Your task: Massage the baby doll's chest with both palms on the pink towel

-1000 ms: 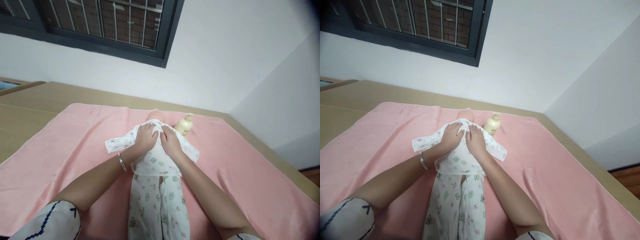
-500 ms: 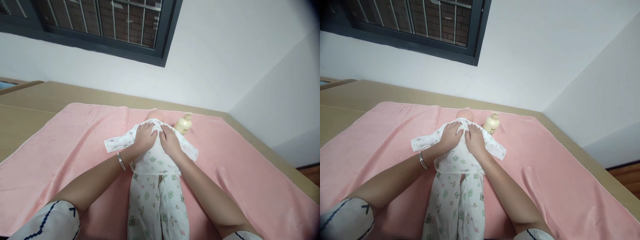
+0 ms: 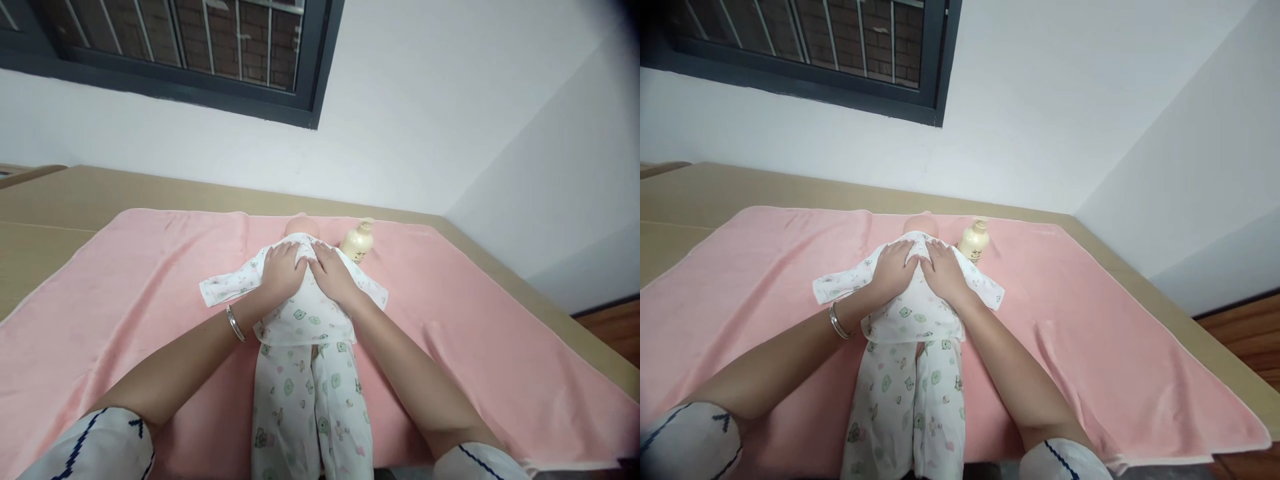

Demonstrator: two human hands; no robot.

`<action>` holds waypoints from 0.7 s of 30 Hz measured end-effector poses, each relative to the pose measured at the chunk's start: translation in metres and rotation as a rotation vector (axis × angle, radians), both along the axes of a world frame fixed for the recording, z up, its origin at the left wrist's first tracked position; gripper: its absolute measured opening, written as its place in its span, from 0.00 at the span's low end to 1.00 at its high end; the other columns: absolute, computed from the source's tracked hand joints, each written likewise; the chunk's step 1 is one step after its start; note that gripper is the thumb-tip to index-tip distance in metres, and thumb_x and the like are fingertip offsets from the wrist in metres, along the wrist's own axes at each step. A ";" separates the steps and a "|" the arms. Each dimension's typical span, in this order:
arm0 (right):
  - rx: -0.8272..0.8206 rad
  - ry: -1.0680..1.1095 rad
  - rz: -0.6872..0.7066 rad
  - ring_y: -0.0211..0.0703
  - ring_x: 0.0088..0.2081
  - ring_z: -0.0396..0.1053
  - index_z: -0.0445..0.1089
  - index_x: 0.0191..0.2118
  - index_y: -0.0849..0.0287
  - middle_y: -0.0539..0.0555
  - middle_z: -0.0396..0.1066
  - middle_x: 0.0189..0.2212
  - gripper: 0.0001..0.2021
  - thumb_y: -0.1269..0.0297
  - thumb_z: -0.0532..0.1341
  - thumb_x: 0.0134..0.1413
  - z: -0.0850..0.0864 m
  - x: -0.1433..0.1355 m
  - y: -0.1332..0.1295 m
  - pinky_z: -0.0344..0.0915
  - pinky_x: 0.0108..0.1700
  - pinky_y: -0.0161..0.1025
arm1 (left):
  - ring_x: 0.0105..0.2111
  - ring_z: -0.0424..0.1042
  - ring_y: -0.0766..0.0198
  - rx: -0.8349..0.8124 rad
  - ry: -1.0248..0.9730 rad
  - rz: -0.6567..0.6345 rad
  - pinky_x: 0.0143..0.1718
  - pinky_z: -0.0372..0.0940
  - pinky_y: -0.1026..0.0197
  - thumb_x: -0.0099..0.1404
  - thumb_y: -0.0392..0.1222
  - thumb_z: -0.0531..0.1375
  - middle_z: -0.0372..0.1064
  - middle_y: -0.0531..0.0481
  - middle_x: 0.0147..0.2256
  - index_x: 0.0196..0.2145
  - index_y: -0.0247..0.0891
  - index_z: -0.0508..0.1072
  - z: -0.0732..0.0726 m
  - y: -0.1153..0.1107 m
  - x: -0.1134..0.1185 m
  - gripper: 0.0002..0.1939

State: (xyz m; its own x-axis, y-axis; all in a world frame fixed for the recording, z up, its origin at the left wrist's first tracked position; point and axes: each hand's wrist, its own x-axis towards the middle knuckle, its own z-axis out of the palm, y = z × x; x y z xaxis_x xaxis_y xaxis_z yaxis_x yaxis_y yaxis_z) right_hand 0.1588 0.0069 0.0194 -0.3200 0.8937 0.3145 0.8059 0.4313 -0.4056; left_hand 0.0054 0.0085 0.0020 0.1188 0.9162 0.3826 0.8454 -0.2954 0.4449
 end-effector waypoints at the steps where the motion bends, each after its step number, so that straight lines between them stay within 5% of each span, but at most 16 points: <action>1: -0.002 0.022 -0.009 0.53 0.69 0.53 0.61 0.66 0.63 0.63 0.59 0.66 0.25 0.59 0.49 0.68 -0.001 0.001 0.001 0.45 0.71 0.57 | 0.63 0.62 0.50 0.008 0.014 0.011 0.66 0.52 0.44 0.72 0.44 0.46 0.66 0.37 0.61 0.61 0.33 0.66 0.001 -0.003 0.001 0.25; 10: -0.023 0.056 -0.079 0.56 0.67 0.57 0.66 0.62 0.66 0.65 0.64 0.63 0.24 0.60 0.51 0.67 0.005 0.000 0.002 0.50 0.69 0.55 | 0.60 0.64 0.45 0.062 0.103 0.013 0.62 0.58 0.45 0.72 0.43 0.47 0.69 0.36 0.57 0.59 0.33 0.68 0.010 -0.019 0.005 0.24; 21: 0.121 0.036 0.027 0.53 0.67 0.58 0.69 0.60 0.65 0.64 0.64 0.63 0.22 0.65 0.51 0.66 0.008 -0.013 -0.017 0.54 0.68 0.52 | 0.58 0.68 0.54 0.116 -0.291 -0.073 0.63 0.60 0.48 0.72 0.43 0.45 0.72 0.40 0.56 0.54 0.34 0.72 -0.008 0.006 -0.010 0.22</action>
